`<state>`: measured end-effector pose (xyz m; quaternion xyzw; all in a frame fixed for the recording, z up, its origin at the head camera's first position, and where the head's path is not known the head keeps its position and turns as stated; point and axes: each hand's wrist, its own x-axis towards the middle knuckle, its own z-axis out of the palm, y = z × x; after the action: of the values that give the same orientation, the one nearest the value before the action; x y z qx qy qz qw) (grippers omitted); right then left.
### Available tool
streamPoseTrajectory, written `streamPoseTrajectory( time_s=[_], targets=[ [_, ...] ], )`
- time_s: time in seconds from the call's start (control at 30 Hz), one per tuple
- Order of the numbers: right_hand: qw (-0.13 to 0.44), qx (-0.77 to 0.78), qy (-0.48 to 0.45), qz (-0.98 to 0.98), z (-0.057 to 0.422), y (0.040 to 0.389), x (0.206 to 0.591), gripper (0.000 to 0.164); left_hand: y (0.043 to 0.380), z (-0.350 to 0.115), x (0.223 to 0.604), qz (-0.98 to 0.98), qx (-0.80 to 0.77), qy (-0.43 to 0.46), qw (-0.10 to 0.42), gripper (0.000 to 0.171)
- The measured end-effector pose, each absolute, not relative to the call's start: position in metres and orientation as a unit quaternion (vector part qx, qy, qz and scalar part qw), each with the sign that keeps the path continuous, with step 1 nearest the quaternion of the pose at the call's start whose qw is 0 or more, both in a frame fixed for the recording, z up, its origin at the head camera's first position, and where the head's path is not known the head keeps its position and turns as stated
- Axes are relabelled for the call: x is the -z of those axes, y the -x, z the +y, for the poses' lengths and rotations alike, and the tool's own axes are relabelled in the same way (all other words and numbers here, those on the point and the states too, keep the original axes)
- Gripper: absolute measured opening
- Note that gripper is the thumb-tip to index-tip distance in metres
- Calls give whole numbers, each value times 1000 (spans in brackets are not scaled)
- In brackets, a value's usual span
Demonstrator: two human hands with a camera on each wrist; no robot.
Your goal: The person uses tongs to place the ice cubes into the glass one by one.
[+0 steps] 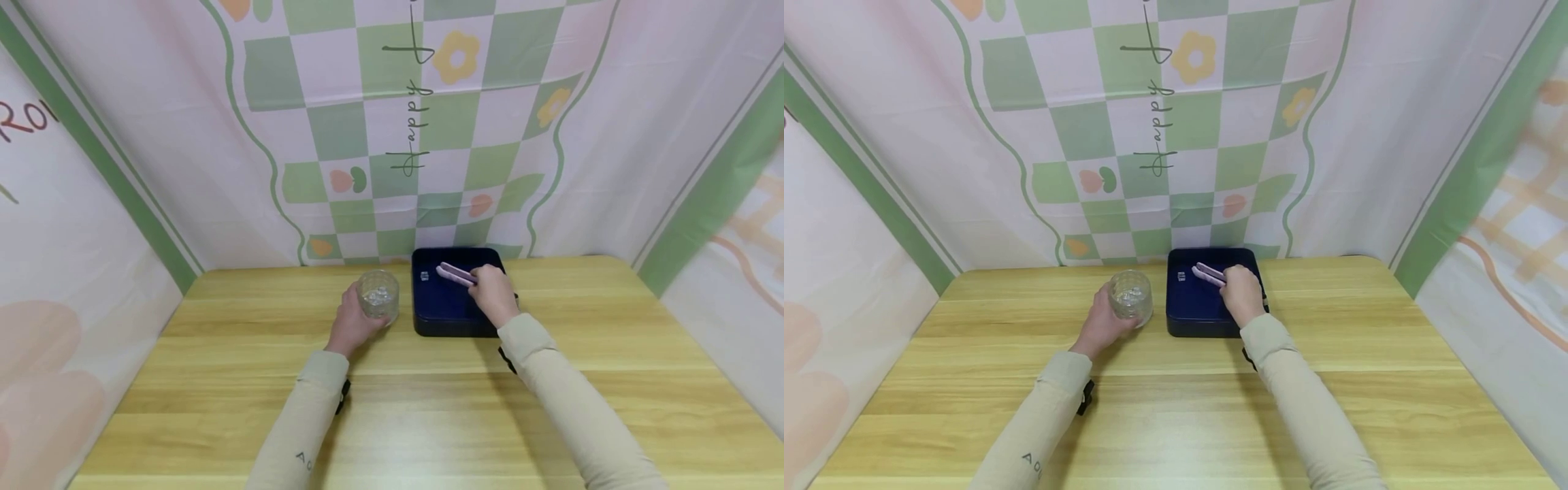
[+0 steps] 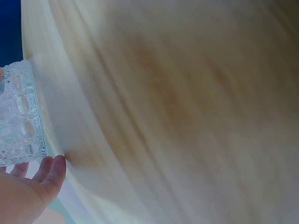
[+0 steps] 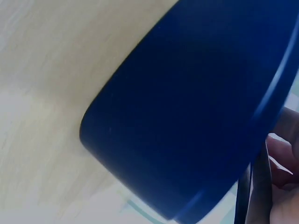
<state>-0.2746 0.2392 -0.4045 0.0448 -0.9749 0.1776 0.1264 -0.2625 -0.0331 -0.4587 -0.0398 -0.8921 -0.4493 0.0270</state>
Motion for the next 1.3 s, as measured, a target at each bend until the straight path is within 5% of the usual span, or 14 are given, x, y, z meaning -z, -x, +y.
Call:
streamPoseTrajectory(
  time_s=[0.83,1.3],
  targets=[
    [199,-206,-106,-952,236,254,366,29,263,-33,459,-897,440,40,29,96],
    [167,-211,-138,-953,195,241,356,30,265,-33,460,-895,443,43,33,96]
  ],
)
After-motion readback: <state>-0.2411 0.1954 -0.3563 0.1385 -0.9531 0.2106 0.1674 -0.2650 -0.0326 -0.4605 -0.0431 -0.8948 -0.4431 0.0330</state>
